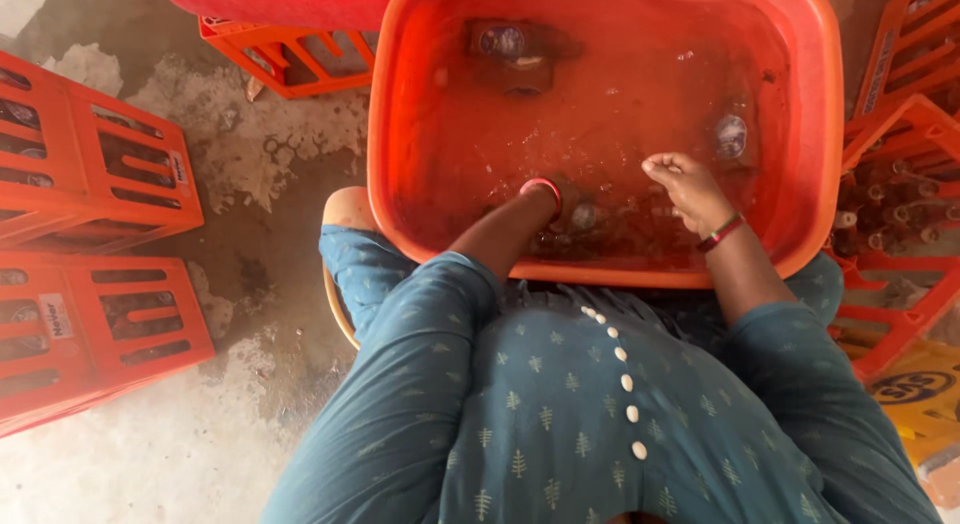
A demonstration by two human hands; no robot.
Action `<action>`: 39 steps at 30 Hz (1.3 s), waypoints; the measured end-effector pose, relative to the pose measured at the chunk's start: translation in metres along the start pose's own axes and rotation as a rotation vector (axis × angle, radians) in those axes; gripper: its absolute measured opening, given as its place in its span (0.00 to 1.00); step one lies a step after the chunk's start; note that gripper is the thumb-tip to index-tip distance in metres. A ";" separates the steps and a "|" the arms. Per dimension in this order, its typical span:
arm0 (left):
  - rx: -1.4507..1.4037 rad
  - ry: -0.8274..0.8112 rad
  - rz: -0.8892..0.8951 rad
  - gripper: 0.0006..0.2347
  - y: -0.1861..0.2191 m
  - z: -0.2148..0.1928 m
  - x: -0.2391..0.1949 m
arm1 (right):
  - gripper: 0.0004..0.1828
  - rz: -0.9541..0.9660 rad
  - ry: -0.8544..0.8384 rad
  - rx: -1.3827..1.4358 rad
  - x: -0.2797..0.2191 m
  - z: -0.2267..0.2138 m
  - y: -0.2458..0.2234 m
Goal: The person washes glass bottles by hand in a red tub filled with water, scrubbing the exterior and rinsing each bottle before placing it into an adjacent orange crate. The process is repeated for multiple bottles.
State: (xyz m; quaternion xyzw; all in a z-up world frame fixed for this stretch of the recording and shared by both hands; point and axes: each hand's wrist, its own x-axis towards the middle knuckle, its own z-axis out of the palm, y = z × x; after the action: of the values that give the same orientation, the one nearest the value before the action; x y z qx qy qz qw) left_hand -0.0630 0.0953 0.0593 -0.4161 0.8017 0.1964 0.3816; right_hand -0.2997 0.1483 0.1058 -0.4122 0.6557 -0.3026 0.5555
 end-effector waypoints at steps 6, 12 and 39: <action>0.016 0.031 0.064 0.26 0.013 -0.015 -0.019 | 0.11 0.136 -0.034 0.198 -0.029 -0.012 -0.009; -0.064 0.133 0.072 0.31 -0.010 -0.028 -0.041 | 0.10 0.060 -0.029 0.251 -0.054 -0.026 -0.018; -1.643 1.147 1.085 0.53 -0.008 -0.053 -0.086 | 0.22 -0.362 -0.525 0.602 -0.104 0.048 -0.089</action>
State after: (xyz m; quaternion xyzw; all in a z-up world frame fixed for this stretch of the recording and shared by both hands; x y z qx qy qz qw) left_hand -0.0489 0.1020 0.1596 -0.1671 0.5610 0.5820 -0.5644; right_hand -0.2303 0.1994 0.2223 -0.4031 0.2921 -0.4575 0.7368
